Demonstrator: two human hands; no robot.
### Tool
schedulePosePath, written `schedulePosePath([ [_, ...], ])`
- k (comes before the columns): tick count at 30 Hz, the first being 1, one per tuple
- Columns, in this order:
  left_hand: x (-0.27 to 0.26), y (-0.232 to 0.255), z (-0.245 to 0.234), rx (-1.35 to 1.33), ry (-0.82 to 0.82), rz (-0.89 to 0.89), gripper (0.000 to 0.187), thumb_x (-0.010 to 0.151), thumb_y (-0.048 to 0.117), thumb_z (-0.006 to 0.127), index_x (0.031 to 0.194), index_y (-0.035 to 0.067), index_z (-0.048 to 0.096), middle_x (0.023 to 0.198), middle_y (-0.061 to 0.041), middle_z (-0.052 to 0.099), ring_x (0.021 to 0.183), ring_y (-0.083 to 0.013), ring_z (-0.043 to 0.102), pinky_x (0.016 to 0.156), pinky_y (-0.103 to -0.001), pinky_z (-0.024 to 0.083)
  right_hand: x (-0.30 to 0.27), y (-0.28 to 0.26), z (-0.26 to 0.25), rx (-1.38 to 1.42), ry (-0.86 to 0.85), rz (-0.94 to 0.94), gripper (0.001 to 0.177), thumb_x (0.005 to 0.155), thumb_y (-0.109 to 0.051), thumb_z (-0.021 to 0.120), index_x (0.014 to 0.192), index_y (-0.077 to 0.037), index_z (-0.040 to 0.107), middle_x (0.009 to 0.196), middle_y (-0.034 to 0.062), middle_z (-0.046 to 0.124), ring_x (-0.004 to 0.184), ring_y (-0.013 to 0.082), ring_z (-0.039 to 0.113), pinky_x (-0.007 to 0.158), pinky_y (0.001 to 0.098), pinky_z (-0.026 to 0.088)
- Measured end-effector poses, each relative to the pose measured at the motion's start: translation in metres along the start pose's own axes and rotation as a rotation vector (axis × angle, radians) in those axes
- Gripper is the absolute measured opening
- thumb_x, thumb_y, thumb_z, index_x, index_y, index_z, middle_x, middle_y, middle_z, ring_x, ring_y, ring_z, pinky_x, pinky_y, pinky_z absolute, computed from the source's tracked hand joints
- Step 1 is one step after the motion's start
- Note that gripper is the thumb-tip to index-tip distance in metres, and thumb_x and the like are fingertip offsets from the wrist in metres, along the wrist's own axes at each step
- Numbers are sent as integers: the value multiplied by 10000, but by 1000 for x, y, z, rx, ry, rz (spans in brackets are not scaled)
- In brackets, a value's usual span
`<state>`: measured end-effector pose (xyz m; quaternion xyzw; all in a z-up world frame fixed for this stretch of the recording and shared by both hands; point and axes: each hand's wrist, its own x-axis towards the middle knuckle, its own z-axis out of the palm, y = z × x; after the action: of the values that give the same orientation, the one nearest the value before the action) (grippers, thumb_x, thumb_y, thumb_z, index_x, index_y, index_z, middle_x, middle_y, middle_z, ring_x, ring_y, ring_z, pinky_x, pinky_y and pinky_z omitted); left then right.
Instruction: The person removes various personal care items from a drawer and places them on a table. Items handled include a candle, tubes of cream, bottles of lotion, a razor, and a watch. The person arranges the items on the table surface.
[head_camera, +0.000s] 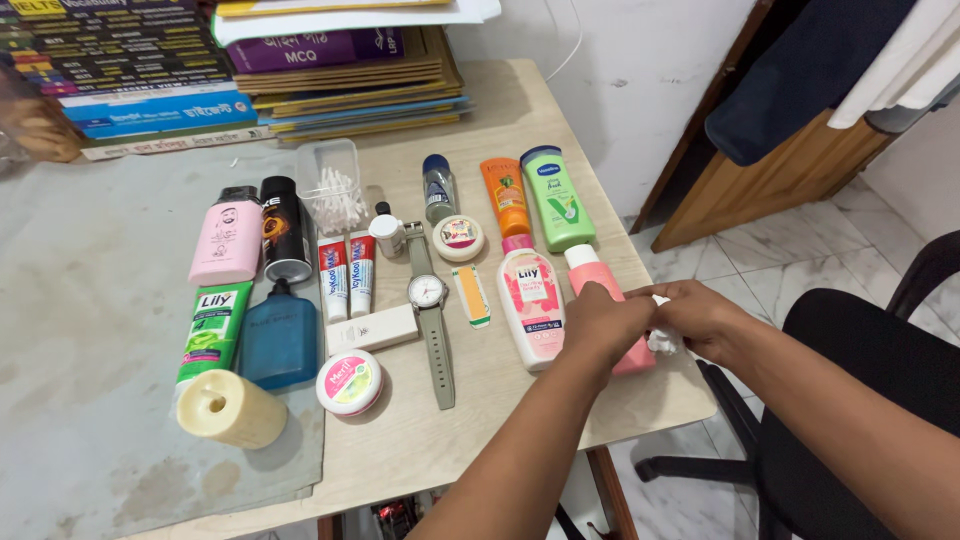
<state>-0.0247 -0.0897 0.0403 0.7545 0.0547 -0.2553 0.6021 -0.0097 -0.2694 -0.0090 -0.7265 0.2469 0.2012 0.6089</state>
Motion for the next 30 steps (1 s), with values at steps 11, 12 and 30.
schedulePosePath([
  [11,6,2,6,87,32,-27,620,728,276,692,1249,-39,573,1243,-253,663,1147,-341,678,951,-398,551,10,7,6,-140,50,-31,412,885,66,567,1264,31,723,970,216,764,704,198,672,572,344,534],
  [12,7,-1,6,67,34,-11,620,722,262,688,1243,-53,568,1220,-254,686,1133,-335,691,944,-394,556,7,6,8,-133,49,-31,399,886,63,586,1261,38,721,974,214,763,708,195,678,579,337,537],
  [30,-10,-10,3,33,107,105,653,715,233,716,1302,-31,600,1189,-226,697,1111,-294,705,951,-362,545,-37,-5,16,-183,126,-184,381,852,-11,696,1231,20,728,901,140,748,772,175,678,698,299,550],
])
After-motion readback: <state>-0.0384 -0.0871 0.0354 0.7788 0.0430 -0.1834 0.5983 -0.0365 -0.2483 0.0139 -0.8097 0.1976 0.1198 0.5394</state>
